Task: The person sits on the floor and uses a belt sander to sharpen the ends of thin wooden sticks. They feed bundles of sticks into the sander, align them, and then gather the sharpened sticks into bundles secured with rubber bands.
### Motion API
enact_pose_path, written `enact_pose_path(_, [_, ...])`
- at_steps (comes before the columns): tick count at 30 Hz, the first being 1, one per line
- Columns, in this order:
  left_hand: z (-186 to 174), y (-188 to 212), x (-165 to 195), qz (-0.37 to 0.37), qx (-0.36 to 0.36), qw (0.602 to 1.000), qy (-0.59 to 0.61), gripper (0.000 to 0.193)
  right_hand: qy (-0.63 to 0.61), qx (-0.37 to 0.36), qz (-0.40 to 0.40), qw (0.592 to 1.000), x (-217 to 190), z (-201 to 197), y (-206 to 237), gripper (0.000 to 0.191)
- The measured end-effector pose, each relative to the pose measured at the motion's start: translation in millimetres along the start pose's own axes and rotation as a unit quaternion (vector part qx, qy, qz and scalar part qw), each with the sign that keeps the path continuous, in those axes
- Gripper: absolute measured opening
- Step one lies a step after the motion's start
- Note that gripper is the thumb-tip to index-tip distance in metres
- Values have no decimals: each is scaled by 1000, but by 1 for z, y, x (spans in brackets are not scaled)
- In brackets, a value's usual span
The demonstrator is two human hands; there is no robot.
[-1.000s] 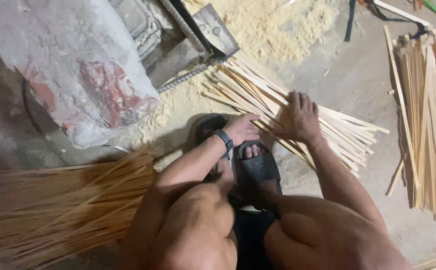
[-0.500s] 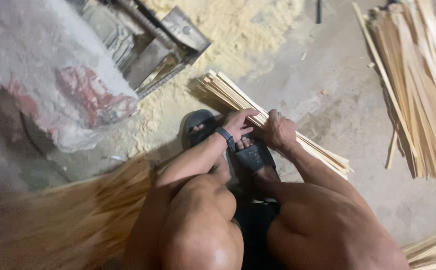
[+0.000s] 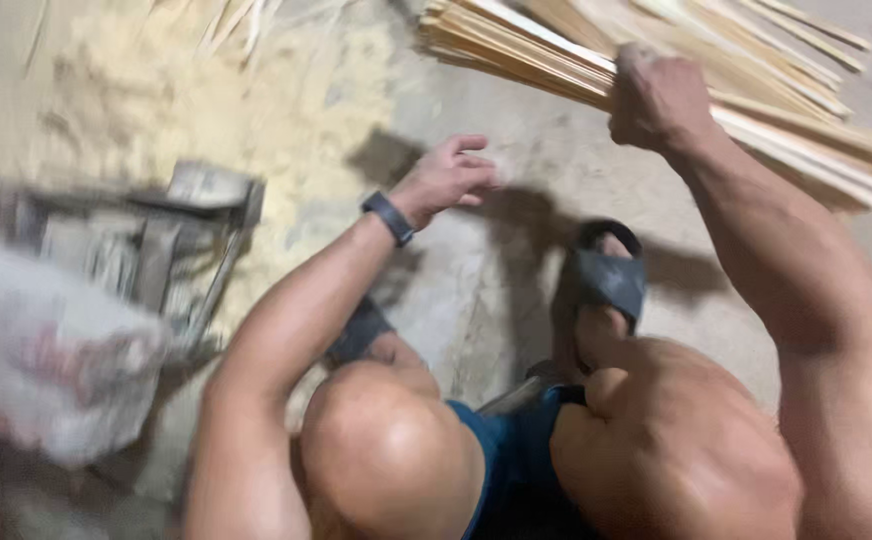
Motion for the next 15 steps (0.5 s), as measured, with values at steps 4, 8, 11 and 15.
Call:
enact_pose_path(4, [14,-55,48,-44,0,982,-186,83,27,27,27,999,49,18,-11,40])
enact_pose_path(8, [50,-145,45,-182,-21,955,-233,72,10,103,102,989,77,58,-12,51])
enact_pose_path(11, [86,-199,15,-321,18,935,-151,88,29,56,131,989,85,86,-2,111])
enact_pose_path(15, [125,-254,-12,-305,79,947,64,84,-271,1,66,960,139,94,22,123])
Point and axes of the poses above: each hand's wrist, its own y-axis away from the middle knuckle, its own z-axis out of the palm, x = y × z, the point moved 5 cm from there along -y, towards the middle knuckle, and after that the axes turned 2 degrees about -z, right-handed, at the moved point
